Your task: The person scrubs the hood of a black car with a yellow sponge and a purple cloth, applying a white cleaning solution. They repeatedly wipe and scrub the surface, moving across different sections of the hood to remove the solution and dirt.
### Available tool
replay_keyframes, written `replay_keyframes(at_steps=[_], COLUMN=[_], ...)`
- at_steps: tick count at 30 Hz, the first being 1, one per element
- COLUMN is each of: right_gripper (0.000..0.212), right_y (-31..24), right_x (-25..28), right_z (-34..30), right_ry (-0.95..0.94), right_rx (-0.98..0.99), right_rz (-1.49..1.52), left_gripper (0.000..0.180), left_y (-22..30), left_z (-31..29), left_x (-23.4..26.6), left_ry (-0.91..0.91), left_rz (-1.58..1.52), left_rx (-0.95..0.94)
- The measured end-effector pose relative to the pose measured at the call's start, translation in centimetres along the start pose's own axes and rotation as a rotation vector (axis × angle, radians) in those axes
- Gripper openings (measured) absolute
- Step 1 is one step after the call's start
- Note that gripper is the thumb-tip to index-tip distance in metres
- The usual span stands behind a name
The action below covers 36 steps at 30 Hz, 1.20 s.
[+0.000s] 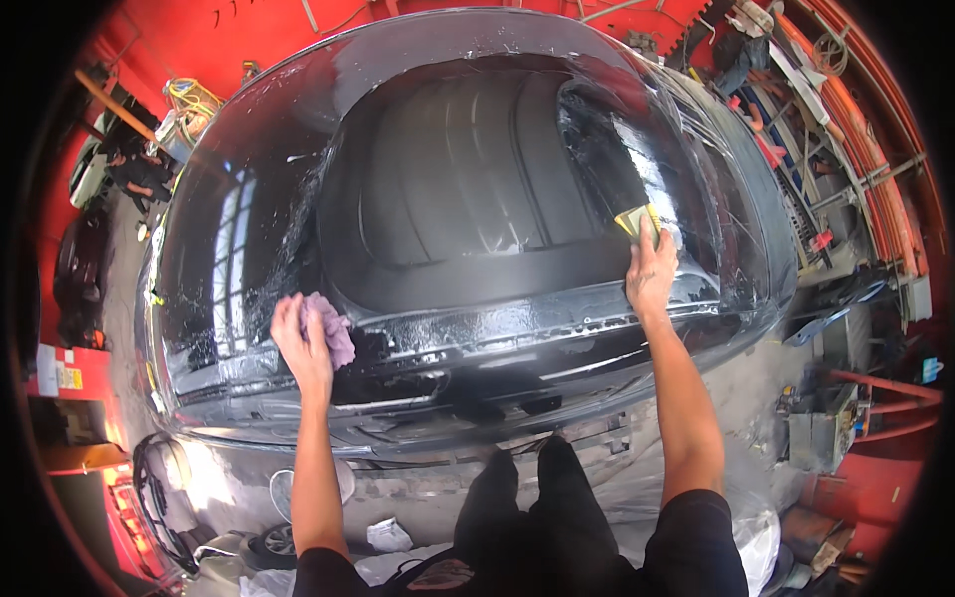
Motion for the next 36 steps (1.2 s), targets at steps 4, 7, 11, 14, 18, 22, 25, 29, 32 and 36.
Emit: replay_keyframes(at_steps=[4, 7, 11, 14, 18, 22, 25, 29, 32, 36], right_gripper=[0.060, 0.061, 0.057, 0.052, 0.050, 0.050, 0.051, 0.050, 0.050, 0.052], right_y=[-0.7, -0.9, -1.2, -0.7, -0.4, -0.5, -0.3, -0.1, 0.0, -0.5], right_x=[0.1, 0.5, 0.6, 0.3, -0.1, 0.1, 0.3, 0.3, 0.2, 0.0], right_z=[-0.1, 0.0, -0.2, -0.7, -1.2, -0.9, -1.1, -1.2, -0.8, -0.3], right_ry=[-0.012, -0.024, -0.069, -0.132, -0.226, -0.286, -0.291, -0.287, -0.277, -0.282], right_rx=[-0.061, -0.048, -0.071, -0.119, -0.152, -0.126, -0.120, -0.112, -0.103, -0.109], right_rz=[0.049, 0.093, 0.115, 0.122, 0.126, 0.129, 0.144, 0.178, 0.178, 0.164], left_gripper=[0.072, 0.072, 0.071, 0.070, 0.069, 0.067, 0.066, 0.064, 0.063, 0.060], left_y=[1.0, 0.4, -0.6, -0.5, -0.1, 0.0, 0.3, 0.3, 0.6, 0.4], left_z=[-1.9, -1.7, -2.1, -2.4, -2.4, -2.3, -2.0, -2.2, -2.0, -2.2], left_x=[-1.3, -1.6, -1.6, -1.7, -1.8, -2.1, -2.3, -2.3, -2.8, -2.5], left_ry=[-0.159, -0.166, -0.200, -0.230, -0.252, -0.262, -0.296, -0.299, -0.301, -0.279], left_rz=[0.188, 0.169, 0.181, 0.182, 0.212, 0.226, 0.282, 0.297, 0.304, 0.287], left_rx=[-0.018, 0.048, 0.060, 0.039, 0.084, 0.097, 0.057, 0.052, 0.037, 0.029])
Point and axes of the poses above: each hand's wrist, its own z-axis towards the middle knuckle, its own x-axis out of the back of the hand, y = z × x, the point moved 7 cm from there along z, towards the middle knuckle, and after that the axes turned 1 degree about x, right-handed, at the moved point
